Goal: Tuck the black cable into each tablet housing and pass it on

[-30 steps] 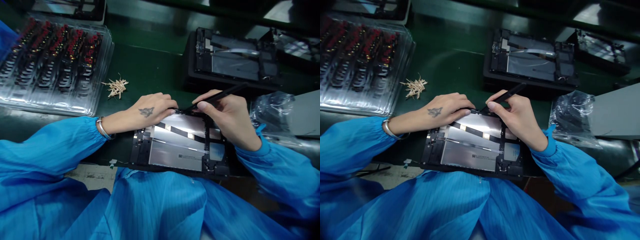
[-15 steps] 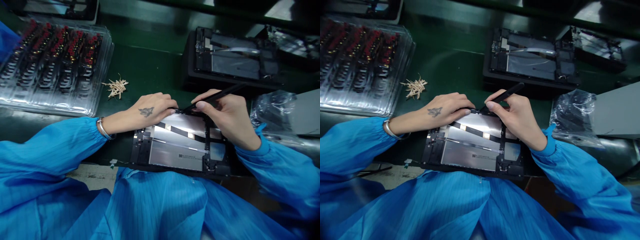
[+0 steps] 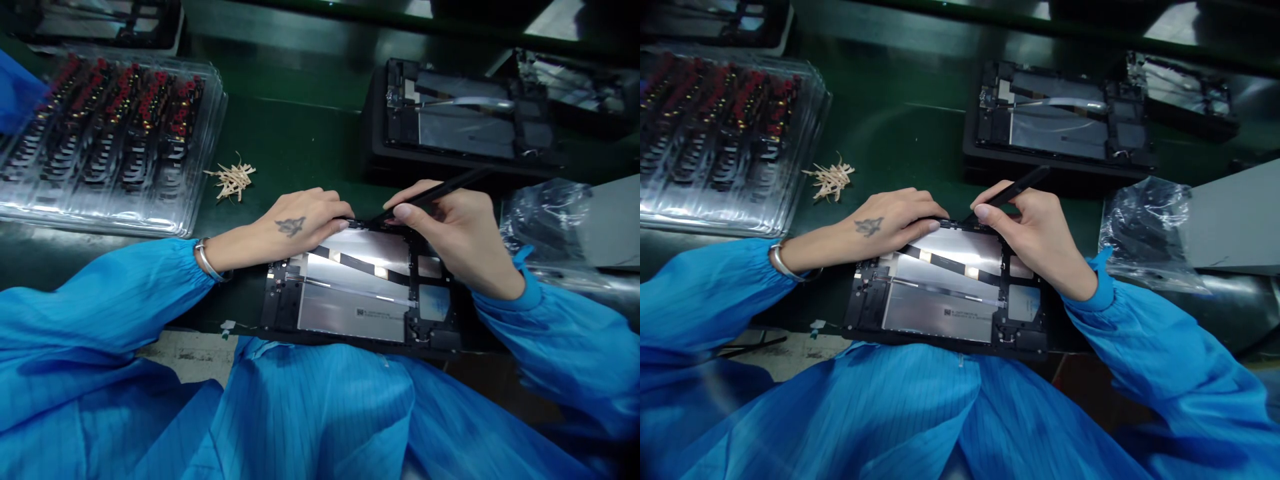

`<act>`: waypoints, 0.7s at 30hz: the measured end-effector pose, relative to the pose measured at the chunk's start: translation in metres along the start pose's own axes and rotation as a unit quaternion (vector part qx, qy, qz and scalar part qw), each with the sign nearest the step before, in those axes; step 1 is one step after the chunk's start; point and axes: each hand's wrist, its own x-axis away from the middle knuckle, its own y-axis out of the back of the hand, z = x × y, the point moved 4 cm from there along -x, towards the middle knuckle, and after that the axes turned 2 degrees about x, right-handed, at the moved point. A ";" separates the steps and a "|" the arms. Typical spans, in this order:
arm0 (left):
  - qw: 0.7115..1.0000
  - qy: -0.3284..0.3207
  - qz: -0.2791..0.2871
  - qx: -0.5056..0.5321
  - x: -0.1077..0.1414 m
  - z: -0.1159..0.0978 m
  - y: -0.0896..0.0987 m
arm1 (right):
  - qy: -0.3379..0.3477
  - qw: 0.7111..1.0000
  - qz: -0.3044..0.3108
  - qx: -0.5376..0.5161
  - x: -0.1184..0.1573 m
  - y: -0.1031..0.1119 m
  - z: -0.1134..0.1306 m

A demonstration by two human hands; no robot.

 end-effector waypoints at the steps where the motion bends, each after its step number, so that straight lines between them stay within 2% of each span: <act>1: 1.000 0.000 0.000 0.000 0.000 0.000 0.000 | 0.002 1.000 0.004 0.003 0.000 -0.001 0.001; 12: 1.000 -0.003 0.001 0.011 -0.001 0.002 -0.001 | -0.005 1.000 0.003 0.002 0.000 -0.003 0.001; 15: 1.000 0.007 0.010 0.009 -0.001 0.000 -0.001 | -0.020 0.999 -0.025 -0.029 0.000 -0.002 -0.003; 19: 0.996 0.002 0.050 -0.075 0.004 -0.013 0.009 | -0.063 0.993 -0.081 -0.050 0.006 0.001 -0.020; 21: 0.989 0.008 0.066 -0.135 0.009 -0.008 0.024 | -0.078 0.993 -0.082 0.015 0.008 -0.001 -0.034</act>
